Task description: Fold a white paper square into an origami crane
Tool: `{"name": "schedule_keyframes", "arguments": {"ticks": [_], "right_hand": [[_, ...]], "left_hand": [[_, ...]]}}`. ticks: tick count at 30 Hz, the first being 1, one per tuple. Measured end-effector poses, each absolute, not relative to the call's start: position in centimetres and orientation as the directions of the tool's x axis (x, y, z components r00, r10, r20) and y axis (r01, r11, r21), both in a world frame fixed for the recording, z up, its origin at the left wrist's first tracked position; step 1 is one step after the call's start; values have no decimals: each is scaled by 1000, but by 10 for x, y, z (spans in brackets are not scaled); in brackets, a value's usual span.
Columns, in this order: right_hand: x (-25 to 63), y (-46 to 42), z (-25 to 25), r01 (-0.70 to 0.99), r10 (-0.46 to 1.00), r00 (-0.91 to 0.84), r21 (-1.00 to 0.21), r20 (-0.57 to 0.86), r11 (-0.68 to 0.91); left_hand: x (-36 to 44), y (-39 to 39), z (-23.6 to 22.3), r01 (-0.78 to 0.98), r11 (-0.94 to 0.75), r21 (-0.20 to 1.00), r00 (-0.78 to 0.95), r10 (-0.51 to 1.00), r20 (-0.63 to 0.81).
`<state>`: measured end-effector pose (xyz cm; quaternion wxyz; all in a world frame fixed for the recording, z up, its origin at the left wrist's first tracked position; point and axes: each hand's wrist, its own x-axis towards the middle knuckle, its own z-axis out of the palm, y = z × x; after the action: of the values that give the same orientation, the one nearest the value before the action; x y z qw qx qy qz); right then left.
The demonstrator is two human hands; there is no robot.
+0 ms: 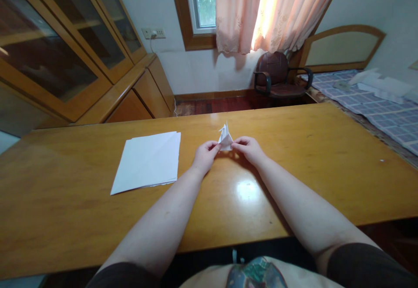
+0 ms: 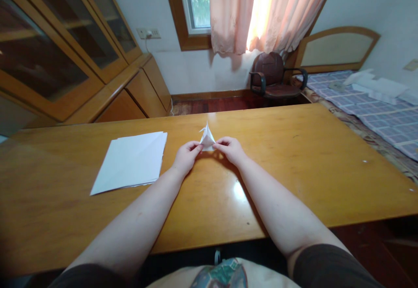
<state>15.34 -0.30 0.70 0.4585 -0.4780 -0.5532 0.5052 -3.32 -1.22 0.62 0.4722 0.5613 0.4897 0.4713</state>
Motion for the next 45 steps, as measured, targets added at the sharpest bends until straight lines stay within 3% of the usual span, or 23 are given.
{"name": "schedule_keyframes", "arguments": {"ticks": [14, 22, 31, 37, 45], "right_hand": [[150, -2, 1, 138, 985, -168, -989, 30, 53], [146, -6, -4, 114, 975, -218, -991, 50, 77], [146, -2, -9, 164, 977, -204, -982, 63, 98], [147, -3, -7, 158, 982, -181, -984, 55, 84], [145, -7, 0, 311, 980, -179, -940, 86, 140]], "left_hand": [[-32, -9, 1, 85, -50, 995, 25, 999, 48], [-28, -13, 1, 107, -87, 990, 131, 989, 73], [-25, -10, -2, -46, -49, 998, 147, 988, 55], [-28, -10, -4, 30, -60, 998, 130, 990, 56], [-31, -11, -1, 175, -120, 977, 126, 987, 99]]}}
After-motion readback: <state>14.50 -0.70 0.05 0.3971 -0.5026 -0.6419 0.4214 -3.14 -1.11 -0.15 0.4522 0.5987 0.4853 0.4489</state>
